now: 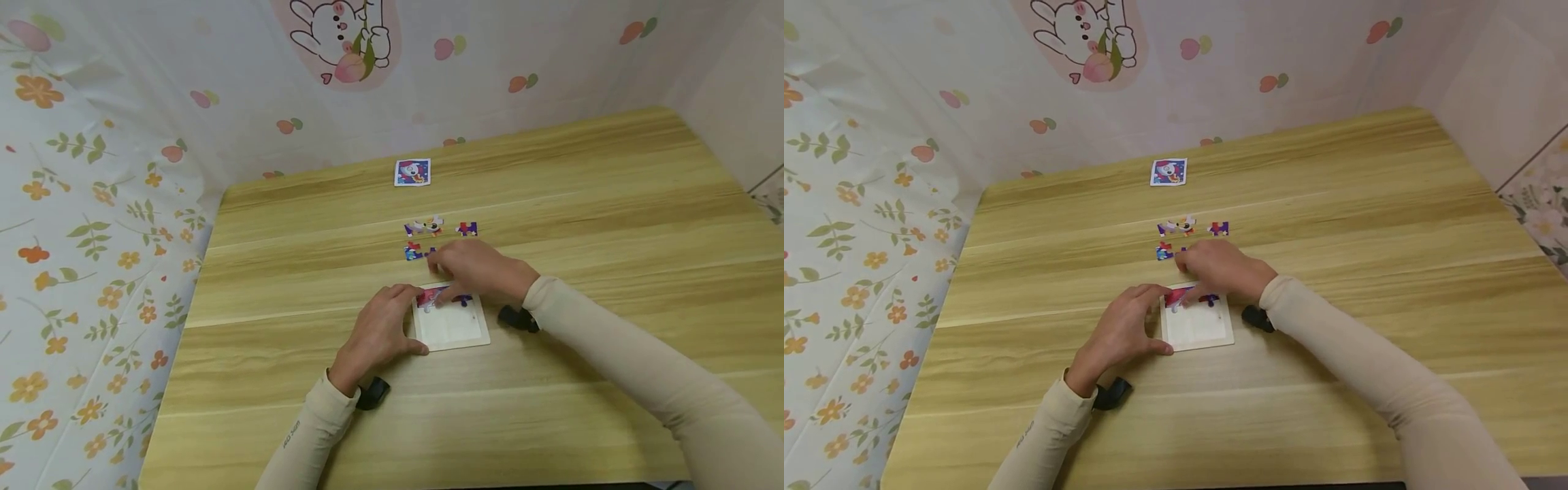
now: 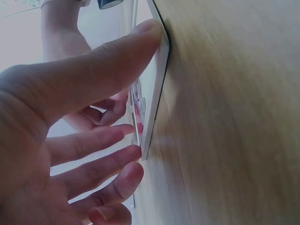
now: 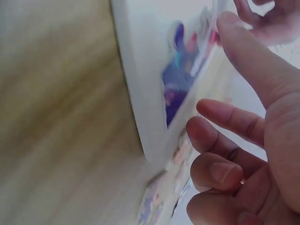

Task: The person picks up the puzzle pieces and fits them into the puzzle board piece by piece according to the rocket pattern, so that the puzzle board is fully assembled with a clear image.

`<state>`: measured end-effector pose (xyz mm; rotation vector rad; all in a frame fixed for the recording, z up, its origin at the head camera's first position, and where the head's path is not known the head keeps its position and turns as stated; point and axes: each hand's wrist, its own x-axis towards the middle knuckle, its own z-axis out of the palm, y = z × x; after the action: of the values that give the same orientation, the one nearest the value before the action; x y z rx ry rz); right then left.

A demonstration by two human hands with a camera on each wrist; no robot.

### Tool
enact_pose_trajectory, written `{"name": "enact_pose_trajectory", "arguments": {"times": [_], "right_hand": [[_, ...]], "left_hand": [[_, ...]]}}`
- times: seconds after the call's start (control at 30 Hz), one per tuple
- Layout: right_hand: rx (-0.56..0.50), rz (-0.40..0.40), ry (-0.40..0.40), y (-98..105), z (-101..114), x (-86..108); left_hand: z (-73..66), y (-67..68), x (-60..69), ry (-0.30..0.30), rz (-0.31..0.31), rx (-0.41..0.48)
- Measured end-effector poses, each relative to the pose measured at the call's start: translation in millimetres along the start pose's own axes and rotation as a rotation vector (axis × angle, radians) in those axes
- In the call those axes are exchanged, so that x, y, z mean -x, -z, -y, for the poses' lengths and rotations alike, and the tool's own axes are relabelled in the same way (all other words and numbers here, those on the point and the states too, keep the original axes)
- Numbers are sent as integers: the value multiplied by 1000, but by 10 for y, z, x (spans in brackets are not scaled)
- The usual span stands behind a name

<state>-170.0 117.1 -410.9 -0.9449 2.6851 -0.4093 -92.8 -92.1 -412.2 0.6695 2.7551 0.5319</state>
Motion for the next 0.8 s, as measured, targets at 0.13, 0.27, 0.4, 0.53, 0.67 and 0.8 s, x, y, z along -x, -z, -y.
{"name": "enact_pose_trajectory", "arguments": {"times": [0.13,0.27,0.4,0.53,0.67,0.8], "right_hand": [[-124,-19,-12,84,-50,-47],[-270,-55,-18,203,-90,-184],[-305,-104,-45,303,-121,-387],[-246,-117,-113,346,-155,-573],[-204,-93,-192,360,-183,-695],[-171,-72,-230,358,-193,-769]], "left_hand": [[1,7,4,17,-2,8],[6,11,4,25,-9,20],[11,14,3,27,-13,11],[11,2,1,32,-8,-13],[3,-8,0,34,-4,-18],[4,-14,8,34,-6,-16]]}}
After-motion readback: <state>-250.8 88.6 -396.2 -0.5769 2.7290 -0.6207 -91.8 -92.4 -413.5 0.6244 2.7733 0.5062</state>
